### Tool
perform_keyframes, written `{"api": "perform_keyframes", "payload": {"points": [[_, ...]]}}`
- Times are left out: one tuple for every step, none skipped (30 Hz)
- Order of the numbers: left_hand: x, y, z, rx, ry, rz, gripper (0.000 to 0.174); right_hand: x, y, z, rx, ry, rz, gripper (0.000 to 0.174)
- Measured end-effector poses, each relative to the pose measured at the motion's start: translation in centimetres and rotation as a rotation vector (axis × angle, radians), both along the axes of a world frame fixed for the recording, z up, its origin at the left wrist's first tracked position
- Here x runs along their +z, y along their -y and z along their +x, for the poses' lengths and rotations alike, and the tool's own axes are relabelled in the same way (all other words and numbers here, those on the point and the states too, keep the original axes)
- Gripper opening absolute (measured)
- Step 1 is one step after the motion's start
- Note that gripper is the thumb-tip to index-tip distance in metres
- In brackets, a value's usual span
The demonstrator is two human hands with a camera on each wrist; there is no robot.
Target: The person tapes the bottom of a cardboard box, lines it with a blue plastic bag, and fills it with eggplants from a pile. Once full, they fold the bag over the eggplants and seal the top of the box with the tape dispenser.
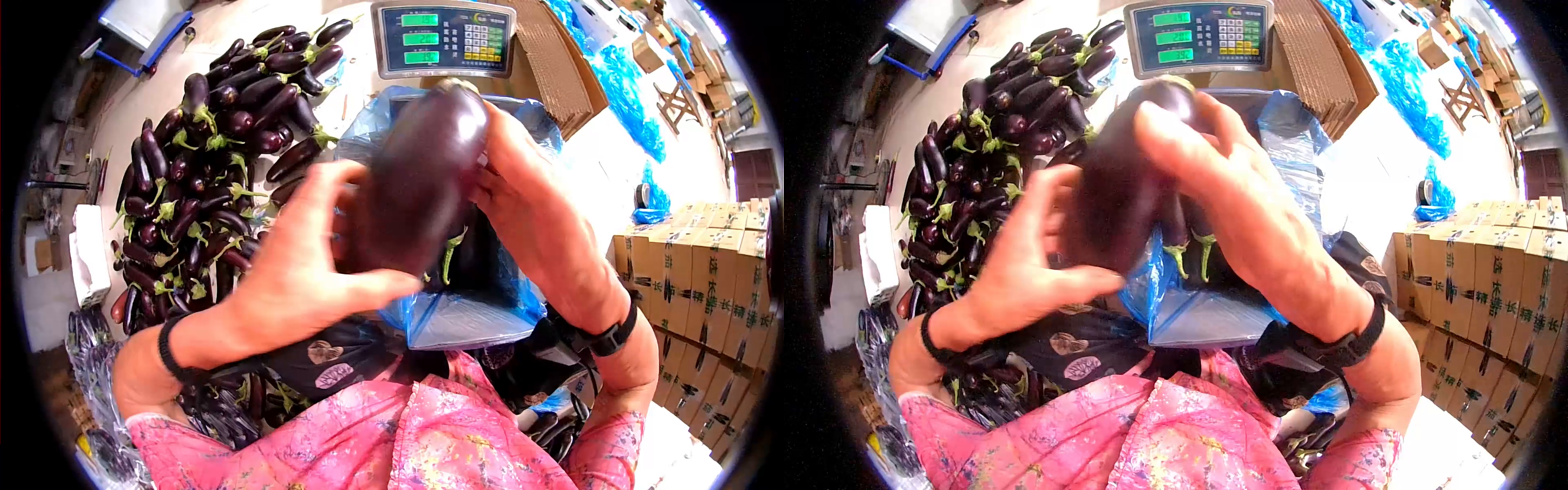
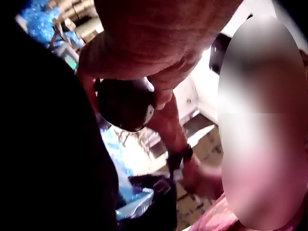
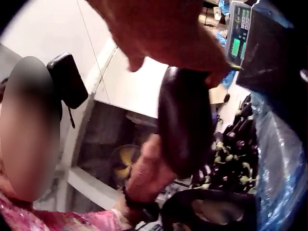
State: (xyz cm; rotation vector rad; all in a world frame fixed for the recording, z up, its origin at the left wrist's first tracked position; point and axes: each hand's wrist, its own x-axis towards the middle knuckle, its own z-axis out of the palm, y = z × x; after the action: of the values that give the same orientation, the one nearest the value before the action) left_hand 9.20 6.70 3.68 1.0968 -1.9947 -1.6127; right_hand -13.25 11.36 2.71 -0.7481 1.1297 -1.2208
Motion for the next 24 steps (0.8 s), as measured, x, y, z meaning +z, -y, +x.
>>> {"api": "perform_keyframes", "payload": {"points": [[-1.5,-0.4,-0.9,-0.052,-0.003,-0.024,0.080,-0.1,0.1,-0.4,0.004,0.014,0.035,0.080],[-2.8,-0.5,-1.8,-0.102,-0.007,-0.046,0.081,-0.2,0.1,-0.8,0.007,0.028,0.071,0.075],[-3.7,-0.3,-2.9,-0.111,-0.005,-0.041,0.081,-1.9,-0.2,-1.1,-0.017,-0.019,0.080,0.071],[-4.2,0.0,-4.0,-0.151,-0.045,0.035,0.081,-3.6,-0.5,-1.4,-0.040,-0.065,0.091,0.067],[-4.6,0.3,-5.1,-0.190,-0.081,0.114,0.081,-3.6,-1.1,-0.8,-0.038,0.083,0.112,0.062],[-4.7,0.3,-6.4,-0.205,-0.214,0.280,0.080,-4.4,-1.7,-1.0,-0.030,0.186,0.117,0.058],[-4.6,0.5,-7.0,-0.228,-0.156,0.410,0.079,-5.3,-2.3,-1.4,-0.045,0.265,0.160,0.057],[-4.5,0.5,-7.5,-0.251,-0.098,0.541,0.079,-6.2,-2.8,-2.0,-0.061,0.342,0.202,0.056],[-5.6,0.0,-8.0,-0.211,-0.083,0.549,0.074,-6.8,-3.1,-2.8,-0.017,0.208,0.176,0.055],[-7.0,-0.7,-8.5,-0.172,-0.058,0.454,0.075,-7.5,-3.0,-3.9,0.028,0.074,0.150,0.055],[-8.7,-1.4,-9.2,-0.131,-0.034,0.357,0.076,-8.5,-3.0,-5.3,0.076,-0.061,0.122,0.055],[-10.4,-2.1,-9.8,-0.088,-0.012,0.259,0.077,-9.4,-3.3,-7.2,0.121,-0.260,0.041,0.056],[-12.1,-2.7,-10.4,-0.056,0.162,0.228,0.085,-10.3,-3.7,-9.0,0.150,-0.464,-0.037,0.057],[-12.7,-3.2,-11.1,-0.066,0.221,0.214,0.088,-8.0,-3.8,-9.1,0.094,-0.479,0.046,0.056],[-13.3,-3.9,-11.8,-0.079,0.281,0.201,0.091,-9.4,-3.5,-9.5,0.030,-0.574,0.120,0.054],[-13.8,-4.6,-12.5,-0.093,0.339,0.190,0.094,-10.3,-3.5,-10.1,0.052,-0.575,0.138,0.055],[-14.8,-5.5,-13.3,-0.079,0.340,0.184,0.091,-10.9,-3.4,-10.6,0.077,-0.575,0.155,0.055],[-15.4,-5.7,-14.0,-0.073,0.345,0.206,0.088,-11.2,-3.4,-10.9,0.106,-0.575,0.170,0.056],[-16.0,-5.9,-14.4,-0.064,0.352,0.228,0.086,-11.4,-3.3,-10.8,0.131,-0.645,0.158,0.054],[-16.6,-5.9,-14.6,-0.054,0.361,0.250,0.083,-11.5,-3.3,-10.7,0.146,-0.775,0.117,0.052],[-17.2,-5.7,-14.6,-0.084,0.391,0.221,0.077,-11.6,-3.2,-10.4,0.159,-0.906,0.072,0.049],[-17.7,-5.8,-14.5,-0.082,0.398,0.199,0.076,-11.7,-3.1,-10.2,0.171,-1.036,0.028,0.047],[-17.9,-5.8,-14.4,-0.082,0.403,0.178,0.076,-11.7,-3.3,-9.9,0.148,-1.064,-0.042,0.042],[-18.0,-5.8,-14.3,-0.083,0.408,0.156,0.075,-11.9,-3.3,-10.0,0.146,-1.063,-0.031,0.042]]}}
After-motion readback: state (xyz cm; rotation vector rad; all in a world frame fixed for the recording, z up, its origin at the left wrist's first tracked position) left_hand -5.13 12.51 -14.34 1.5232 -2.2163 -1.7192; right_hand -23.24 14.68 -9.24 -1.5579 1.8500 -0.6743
